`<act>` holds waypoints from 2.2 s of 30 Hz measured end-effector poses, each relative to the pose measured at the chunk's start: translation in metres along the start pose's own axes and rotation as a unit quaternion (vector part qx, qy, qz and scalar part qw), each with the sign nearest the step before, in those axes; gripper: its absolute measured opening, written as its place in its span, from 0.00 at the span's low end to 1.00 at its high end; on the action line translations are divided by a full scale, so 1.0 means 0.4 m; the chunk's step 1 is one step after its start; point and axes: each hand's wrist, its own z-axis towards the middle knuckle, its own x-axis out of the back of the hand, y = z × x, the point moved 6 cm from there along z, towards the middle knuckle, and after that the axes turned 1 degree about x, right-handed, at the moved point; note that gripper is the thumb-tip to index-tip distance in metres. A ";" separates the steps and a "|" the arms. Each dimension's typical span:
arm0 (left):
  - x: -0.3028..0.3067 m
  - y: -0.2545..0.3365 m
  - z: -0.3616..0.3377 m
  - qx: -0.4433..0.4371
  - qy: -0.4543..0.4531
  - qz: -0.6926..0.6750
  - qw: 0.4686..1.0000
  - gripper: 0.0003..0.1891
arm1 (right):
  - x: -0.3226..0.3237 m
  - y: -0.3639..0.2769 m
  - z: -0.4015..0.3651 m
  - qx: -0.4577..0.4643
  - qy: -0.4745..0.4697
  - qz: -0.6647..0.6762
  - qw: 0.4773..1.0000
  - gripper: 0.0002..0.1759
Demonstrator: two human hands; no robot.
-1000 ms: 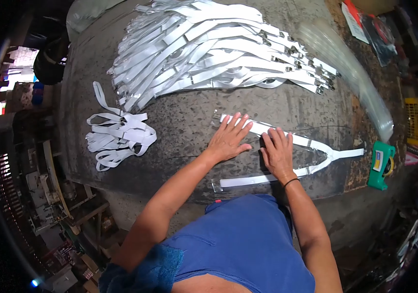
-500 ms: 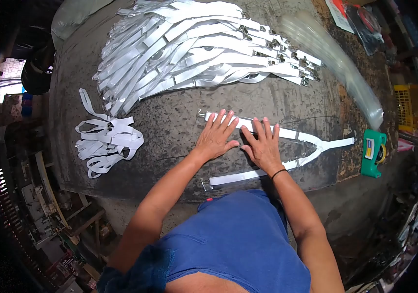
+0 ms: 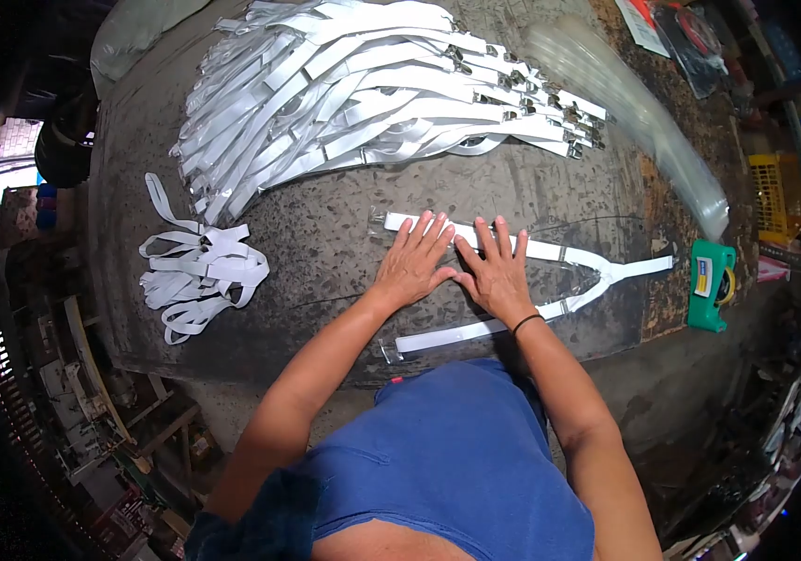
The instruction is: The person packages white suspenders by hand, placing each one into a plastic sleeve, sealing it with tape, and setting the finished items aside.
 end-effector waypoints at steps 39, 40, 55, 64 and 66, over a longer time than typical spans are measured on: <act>-0.028 0.012 0.004 -0.013 -0.022 0.112 0.993 0.41 | 0.438 0.995 -1.029 -0.523 0.376 0.246 0.724 0.13; -0.029 0.013 0.004 -0.013 -0.024 0.114 0.993 0.41 | 0.436 1.020 -1.005 -0.527 0.335 0.230 0.746 0.13; -0.031 0.005 0.004 -0.009 -0.019 0.114 0.993 0.40 | 0.526 1.019 -0.885 -0.574 0.145 0.244 0.768 0.08; -0.034 0.002 0.004 -0.007 -0.024 0.125 0.992 0.40 | 0.447 1.014 -0.984 -0.551 0.257 0.336 0.719 0.23; -0.034 0.005 0.004 -0.008 -0.021 0.122 0.992 0.40 | 0.416 1.018 -0.994 -0.562 0.233 0.383 0.695 0.33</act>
